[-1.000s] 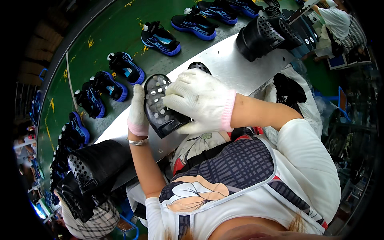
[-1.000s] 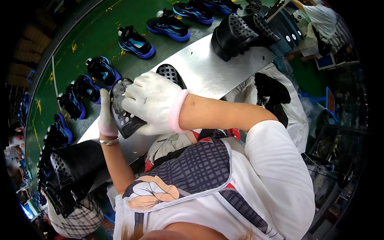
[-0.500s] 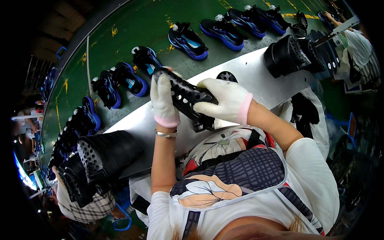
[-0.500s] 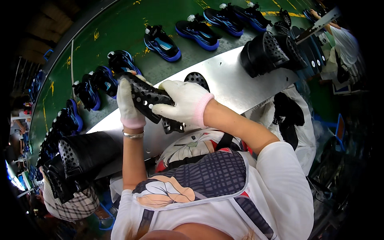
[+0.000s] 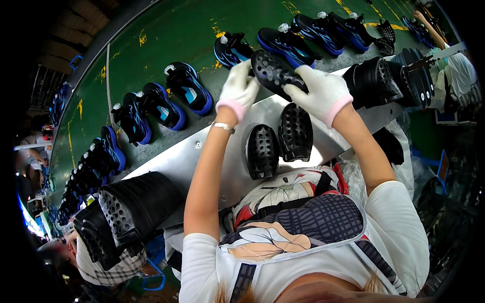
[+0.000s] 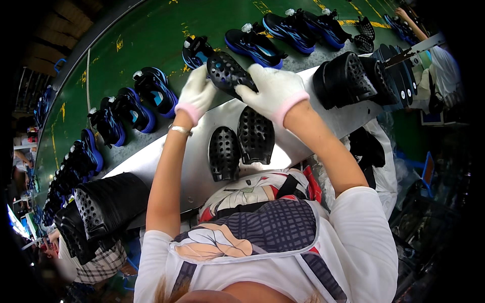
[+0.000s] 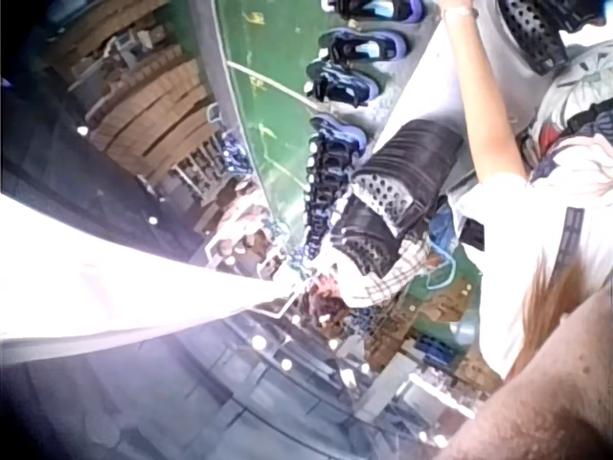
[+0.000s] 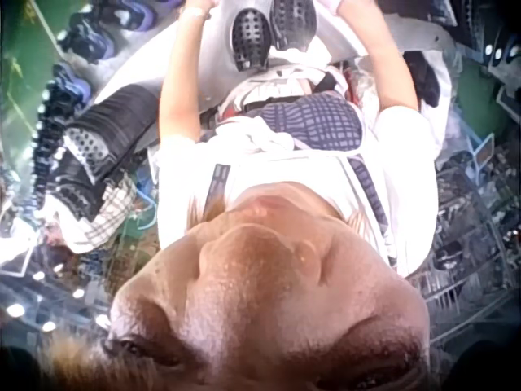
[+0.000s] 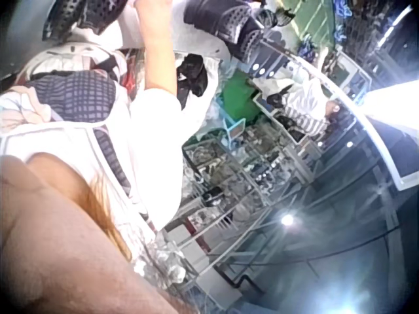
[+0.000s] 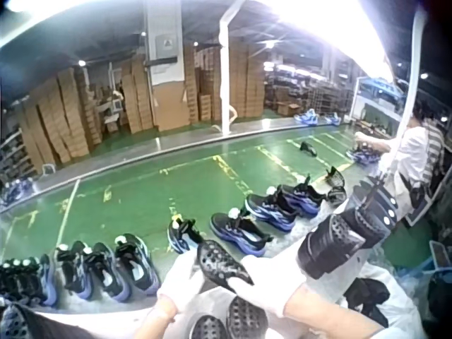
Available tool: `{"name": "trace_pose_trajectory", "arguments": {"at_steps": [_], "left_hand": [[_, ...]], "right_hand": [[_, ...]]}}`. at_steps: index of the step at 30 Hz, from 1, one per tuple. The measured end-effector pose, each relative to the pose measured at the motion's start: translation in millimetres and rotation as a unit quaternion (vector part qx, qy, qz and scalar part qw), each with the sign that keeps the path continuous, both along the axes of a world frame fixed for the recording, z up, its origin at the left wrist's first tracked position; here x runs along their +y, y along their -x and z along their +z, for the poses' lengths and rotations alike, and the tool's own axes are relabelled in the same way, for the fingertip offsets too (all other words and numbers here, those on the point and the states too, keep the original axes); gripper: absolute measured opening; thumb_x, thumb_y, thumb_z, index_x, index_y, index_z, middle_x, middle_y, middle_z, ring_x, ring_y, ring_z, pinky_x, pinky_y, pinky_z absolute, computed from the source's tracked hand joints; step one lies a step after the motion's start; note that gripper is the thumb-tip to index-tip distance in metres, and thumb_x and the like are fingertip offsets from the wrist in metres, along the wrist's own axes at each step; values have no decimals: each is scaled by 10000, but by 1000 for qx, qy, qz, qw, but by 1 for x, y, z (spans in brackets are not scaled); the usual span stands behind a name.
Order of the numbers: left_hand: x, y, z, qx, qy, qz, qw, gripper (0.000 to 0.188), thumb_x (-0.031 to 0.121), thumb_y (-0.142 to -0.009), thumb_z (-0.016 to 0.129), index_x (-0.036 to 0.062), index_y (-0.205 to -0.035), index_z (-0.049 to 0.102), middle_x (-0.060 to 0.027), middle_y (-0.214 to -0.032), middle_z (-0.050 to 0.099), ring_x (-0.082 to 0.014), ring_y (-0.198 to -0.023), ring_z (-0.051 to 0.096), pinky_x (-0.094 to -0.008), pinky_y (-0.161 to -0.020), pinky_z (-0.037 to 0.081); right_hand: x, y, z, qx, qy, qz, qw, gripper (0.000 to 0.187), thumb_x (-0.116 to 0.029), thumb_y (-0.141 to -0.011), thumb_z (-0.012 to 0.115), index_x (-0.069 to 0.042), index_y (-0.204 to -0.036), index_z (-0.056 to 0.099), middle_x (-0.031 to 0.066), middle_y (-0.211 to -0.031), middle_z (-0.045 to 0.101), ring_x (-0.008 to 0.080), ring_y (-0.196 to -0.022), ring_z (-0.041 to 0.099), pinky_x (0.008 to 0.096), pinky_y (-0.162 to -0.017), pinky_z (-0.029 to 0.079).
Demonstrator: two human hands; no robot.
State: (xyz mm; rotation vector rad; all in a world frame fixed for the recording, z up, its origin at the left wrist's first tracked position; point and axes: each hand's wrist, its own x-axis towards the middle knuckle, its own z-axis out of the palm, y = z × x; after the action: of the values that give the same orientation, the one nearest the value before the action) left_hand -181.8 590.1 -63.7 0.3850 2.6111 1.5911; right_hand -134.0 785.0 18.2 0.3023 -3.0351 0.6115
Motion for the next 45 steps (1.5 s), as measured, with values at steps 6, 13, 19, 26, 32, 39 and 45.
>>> {"name": "trace_pose_trajectory", "arguments": {"at_steps": [6, 13, 19, 26, 32, 39, 45], "left_hand": [[-12, 24, -10, 9, 92, 56, 994, 219, 168, -813, 642, 51, -996, 674, -157, -994, 645, -324, -976, 600, -373, -888, 466], [-46, 38, 20, -202, -97, 72, 972, 340, 250, -873, 652, -8, -1095, 642, -26, -809, 613, -89, -655, 547, -238, -604, 472], [-31, 20, -10, 17, 140, 3, 990, 263, 227, -814, 633, 17, -972, 645, -180, -896, 610, -315, -830, 615, -372, -754, 493], [-18, -6, -48, 43, 91, 26, 995, 262, 185, -826, 614, 31, -1037, 601, -150, -1099, 558, -372, -973, 574, -414, -839, 475], [-38, -27, -28, 182, 108, 191, 959, 294, 134, -813, 634, 59, -1097, 626, -141, -1055, 582, -313, -941, 574, -383, -867, 469], [-97, -58, -22, 177, 279, 371, 868, 285, 222, -808, 691, 79, -1054, 677, -102, -1071, 588, -299, -1007, 549, -387, -902, 443], [-48, -96, 8, 21, 26, 174, 984, 299, 164, -885, 635, 70, -1169, 630, -96, -1127, 577, -154, -924, 614, -234, -740, 494]], "right_hand": [[-3, 19, 9, -16, 22, -10, 1000, 416, -441, -817, 592, -26, -836, 593, 190, -720, 638, 367, -716, 640, 444, -655, 505], [-6, 22, 11, -72, 71, -15, 995, 434, -440, -806, 602, -13, -877, 628, 197, -735, 648, 369, -734, 643, 427, -678, 507], [-14, 41, 4, -87, -11, 41, 995, 462, -460, -809, 577, 0, -813, 608, 199, -713, 637, 372, -730, 639, 429, -686, 501], [-17, 41, 14, -110, -35, 71, 991, 468, -474, -802, 583, -6, -783, 600, 197, -703, 634, 370, -716, 636, 432, -667, 503], [-26, -3, 30, -53, 19, 47, 997, 359, -400, -800, 632, -43, -809, 599, 167, -677, 629, 346, -664, 639, 430, -618, 499], [-34, -66, 18, -54, 29, 134, 989, 281, -311, -763, 683, -62, -779, 552, 99, -652, 592, 278, -603, 619, 378, -534, 478], [-35, -90, 6, -108, -65, 118, 985, 405, -422, -805, 615, -25, -785, 532, 133, -701, 648, 286, -643, 658, 401, -554, 512]]}}
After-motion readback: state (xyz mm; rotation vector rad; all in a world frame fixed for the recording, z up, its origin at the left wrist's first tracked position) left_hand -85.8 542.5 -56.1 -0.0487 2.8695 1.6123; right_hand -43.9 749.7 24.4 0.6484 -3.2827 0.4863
